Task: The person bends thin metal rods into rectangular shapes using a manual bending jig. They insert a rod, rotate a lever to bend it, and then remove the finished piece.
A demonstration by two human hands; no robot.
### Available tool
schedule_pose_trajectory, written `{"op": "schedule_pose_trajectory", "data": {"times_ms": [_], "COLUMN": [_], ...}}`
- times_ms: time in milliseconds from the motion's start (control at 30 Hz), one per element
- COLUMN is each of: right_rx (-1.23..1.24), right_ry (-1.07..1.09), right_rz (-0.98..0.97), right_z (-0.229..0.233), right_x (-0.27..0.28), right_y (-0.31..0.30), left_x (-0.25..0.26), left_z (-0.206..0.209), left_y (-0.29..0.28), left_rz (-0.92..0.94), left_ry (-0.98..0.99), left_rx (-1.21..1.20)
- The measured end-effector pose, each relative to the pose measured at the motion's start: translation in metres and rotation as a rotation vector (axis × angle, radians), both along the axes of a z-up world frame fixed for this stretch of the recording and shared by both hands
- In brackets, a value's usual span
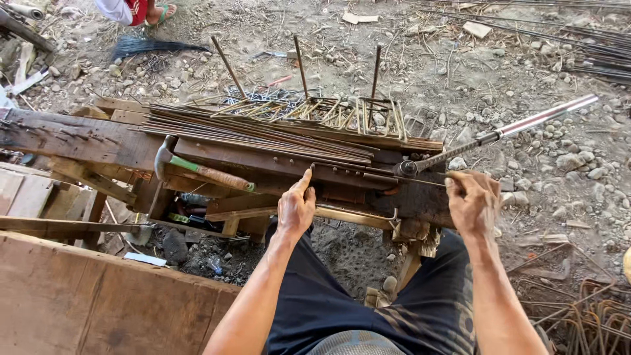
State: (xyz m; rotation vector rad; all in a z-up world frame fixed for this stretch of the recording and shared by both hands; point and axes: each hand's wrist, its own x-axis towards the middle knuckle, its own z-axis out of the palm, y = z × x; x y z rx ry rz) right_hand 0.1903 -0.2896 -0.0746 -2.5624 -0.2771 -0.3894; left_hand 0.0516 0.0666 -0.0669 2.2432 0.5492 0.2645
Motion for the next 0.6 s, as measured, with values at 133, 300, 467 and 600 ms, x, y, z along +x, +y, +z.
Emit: {"op": "schedule_pose_trajectory", "data": {"times_ms": [133, 300, 467, 600], "right_rx": [-0.005, -0.087, -0.023, -0.066], "right_ry": [0.081, 0.198, 0.244, 0.24], "right_rz": [0.093, 0.098, 0.193, 0.212], "right_z": [-0.009, -0.027, 0.04, 0.044], "right_x": [0.01, 0.014, 0.02, 0.065], "right_y": [-0.008, -0.02, -0.005, -0.016], "left_x": [0.003, -0.003, -0.005, -0.005], "left_z": [0.002, -0.001, 0.001, 0.007], "left_y": [-0.001, -0.003, 0.003, 0.001], "left_rz": [0.0, 0.009, -0.031, -0.03], "left_ry": [-0.001, 0.002, 0.002, -0.002], "left_rx": [0.007, -0.022, -0.061, -0.077]}}
